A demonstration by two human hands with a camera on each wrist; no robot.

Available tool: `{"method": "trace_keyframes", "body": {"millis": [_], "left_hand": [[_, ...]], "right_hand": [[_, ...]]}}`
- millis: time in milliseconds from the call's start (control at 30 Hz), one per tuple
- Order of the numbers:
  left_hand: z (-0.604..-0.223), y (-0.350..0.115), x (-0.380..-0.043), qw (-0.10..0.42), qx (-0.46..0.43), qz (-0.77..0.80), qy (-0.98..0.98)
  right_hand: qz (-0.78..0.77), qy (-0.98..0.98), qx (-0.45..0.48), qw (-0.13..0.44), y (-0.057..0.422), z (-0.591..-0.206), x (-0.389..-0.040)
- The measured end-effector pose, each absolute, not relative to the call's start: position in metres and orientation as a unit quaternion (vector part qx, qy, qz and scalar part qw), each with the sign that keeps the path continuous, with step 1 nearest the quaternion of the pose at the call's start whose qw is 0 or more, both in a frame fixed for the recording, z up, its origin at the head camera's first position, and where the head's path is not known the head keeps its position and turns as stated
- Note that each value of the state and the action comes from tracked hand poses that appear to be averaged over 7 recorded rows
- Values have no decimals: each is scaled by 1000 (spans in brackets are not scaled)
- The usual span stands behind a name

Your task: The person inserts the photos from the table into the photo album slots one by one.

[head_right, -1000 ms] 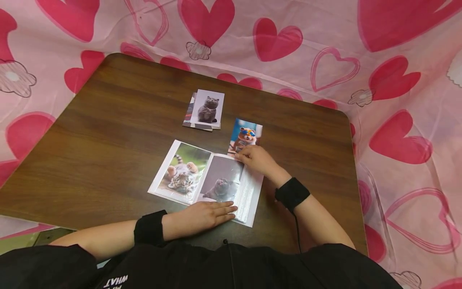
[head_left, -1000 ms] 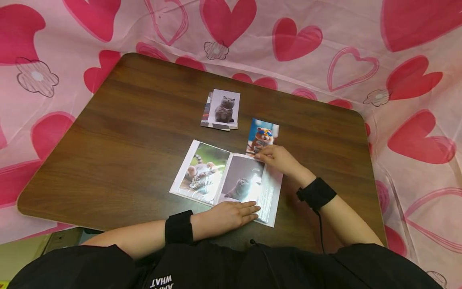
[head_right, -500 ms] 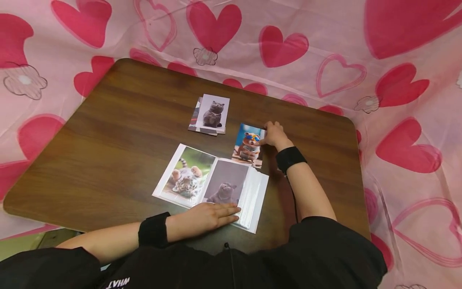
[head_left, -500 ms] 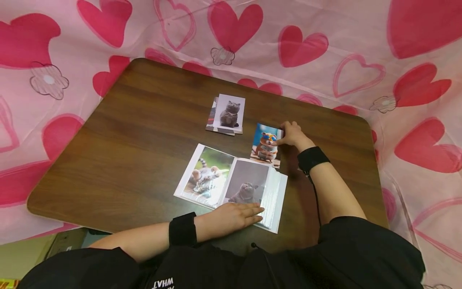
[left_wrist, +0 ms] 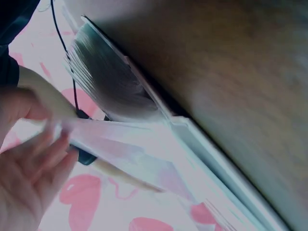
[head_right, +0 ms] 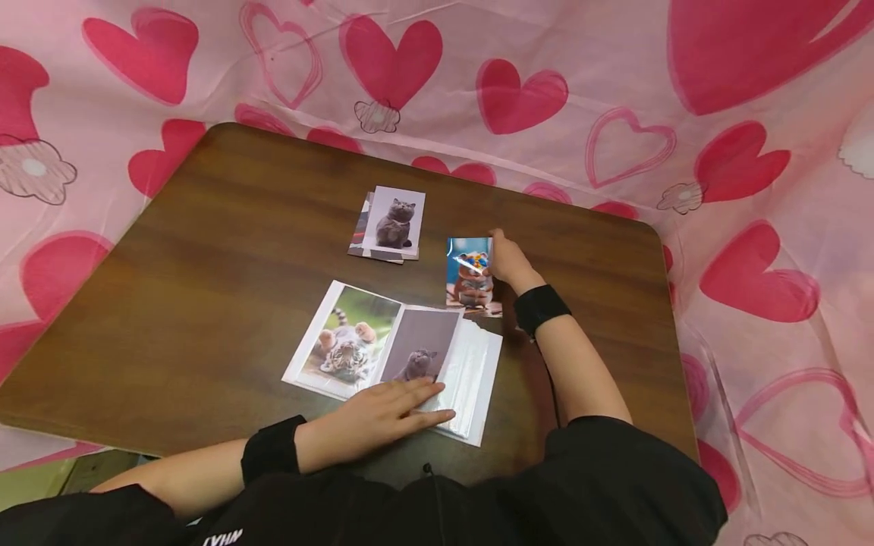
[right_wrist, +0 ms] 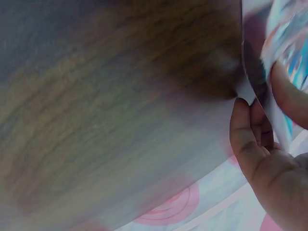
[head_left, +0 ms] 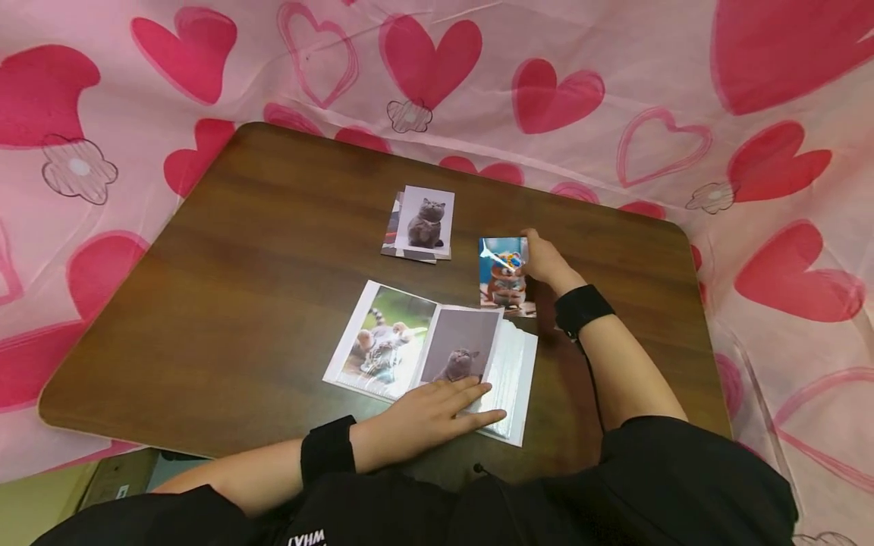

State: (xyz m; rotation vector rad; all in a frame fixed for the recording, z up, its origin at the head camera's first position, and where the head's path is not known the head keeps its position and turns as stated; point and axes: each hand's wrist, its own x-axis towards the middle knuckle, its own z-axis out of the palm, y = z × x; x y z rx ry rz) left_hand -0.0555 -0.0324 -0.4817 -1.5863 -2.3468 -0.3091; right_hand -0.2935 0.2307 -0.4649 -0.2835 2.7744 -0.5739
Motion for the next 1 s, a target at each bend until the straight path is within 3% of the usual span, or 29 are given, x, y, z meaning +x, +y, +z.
{"method": "trace_keyframes", "body": {"millis": [200,333,533,700,800,900,1000], "left_hand": [[-481,-55,-57,270,-454,-191,-827],[-481,-80,-54,289,-369,-202,-860],[-486,-107,-46,186,-261,-145,-936],[-492,-112,-48,63,-267,-125,-954],[-491,-111,-49,25,-276,-125,-953],[-488,-110,-49,22,-275,-124,-953],[-483,-109,-50,30,-270,-130,-954]], "right_hand": [[-141,976,-116,118,228,-448,-284],[-162,970,-143,116,233,-435,-275],[-254,948,-162,108,243,-419,-257],[-270,948,-156,63,245,-408,-249],[-286,947,-142,12,242,-401,-250],[-396,910,-114,41,234,-397,-253],[-540,829,-68,127,219,-403,-257]]}}
